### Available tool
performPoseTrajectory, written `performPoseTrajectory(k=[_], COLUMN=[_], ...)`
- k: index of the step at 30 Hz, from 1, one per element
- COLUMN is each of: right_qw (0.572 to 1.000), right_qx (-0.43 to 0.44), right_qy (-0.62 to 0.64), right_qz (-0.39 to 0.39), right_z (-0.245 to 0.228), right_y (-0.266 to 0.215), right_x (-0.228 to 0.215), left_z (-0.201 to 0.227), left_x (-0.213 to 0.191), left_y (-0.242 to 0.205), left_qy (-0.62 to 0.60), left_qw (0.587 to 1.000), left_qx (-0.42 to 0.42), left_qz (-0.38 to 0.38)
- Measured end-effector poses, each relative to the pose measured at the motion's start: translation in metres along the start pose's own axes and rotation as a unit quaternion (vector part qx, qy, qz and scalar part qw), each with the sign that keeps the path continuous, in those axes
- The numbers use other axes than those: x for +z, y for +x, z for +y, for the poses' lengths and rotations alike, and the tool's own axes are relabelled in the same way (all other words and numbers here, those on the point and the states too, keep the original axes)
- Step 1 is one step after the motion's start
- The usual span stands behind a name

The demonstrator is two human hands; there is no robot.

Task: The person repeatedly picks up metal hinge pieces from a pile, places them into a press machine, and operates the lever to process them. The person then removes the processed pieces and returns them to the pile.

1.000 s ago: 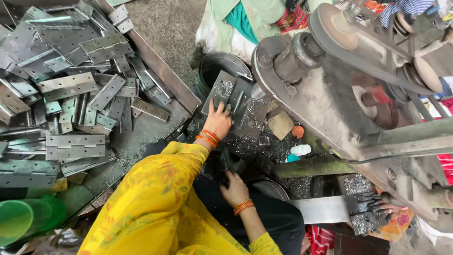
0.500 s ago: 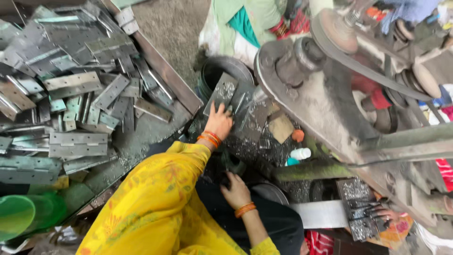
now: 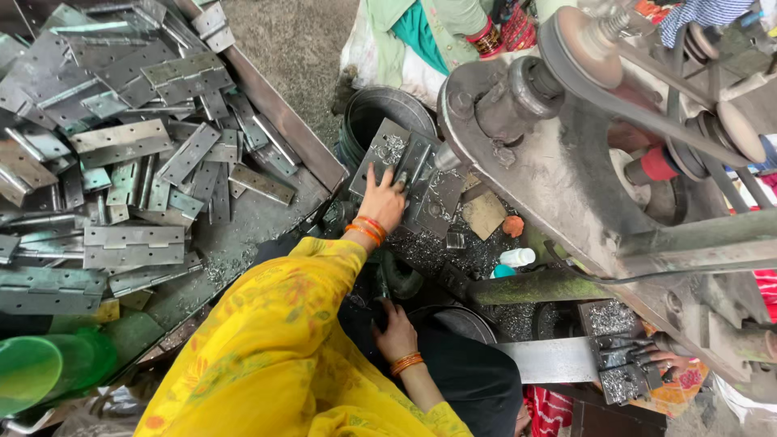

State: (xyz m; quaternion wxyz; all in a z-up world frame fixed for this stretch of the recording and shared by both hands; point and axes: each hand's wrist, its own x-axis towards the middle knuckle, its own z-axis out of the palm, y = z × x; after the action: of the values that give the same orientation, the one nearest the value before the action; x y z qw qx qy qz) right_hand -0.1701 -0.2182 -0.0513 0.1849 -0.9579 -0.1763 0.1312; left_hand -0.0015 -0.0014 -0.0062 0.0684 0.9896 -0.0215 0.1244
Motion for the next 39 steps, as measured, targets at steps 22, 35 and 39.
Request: performPoseTrajectory(k=[22,35,39], right_qw=[1.000,0.995,0.995], right_qx=[-0.012,-0.001,-0.001], right_qy=[-0.001,-0.042,-0.049], right_qz=[-0.015,-0.087,-0.086], right_z=[0.007,-0.058,-0.053], right_y=[0.010,0.031,0.032], right_x=[-0.026,-0.118,-0.112], left_z=[-0.007,0.011,0.011], left_x=[-0.014,-0.044,-0.038], left_y=[0.025,-0.077,-0.077], left_qy=[0.002,0.087,0.130], left_qw=[0.999,0.991,0.983], left_qx=[-0.033,0.093,0.089], left_qz=[0.009,0.033,0.091])
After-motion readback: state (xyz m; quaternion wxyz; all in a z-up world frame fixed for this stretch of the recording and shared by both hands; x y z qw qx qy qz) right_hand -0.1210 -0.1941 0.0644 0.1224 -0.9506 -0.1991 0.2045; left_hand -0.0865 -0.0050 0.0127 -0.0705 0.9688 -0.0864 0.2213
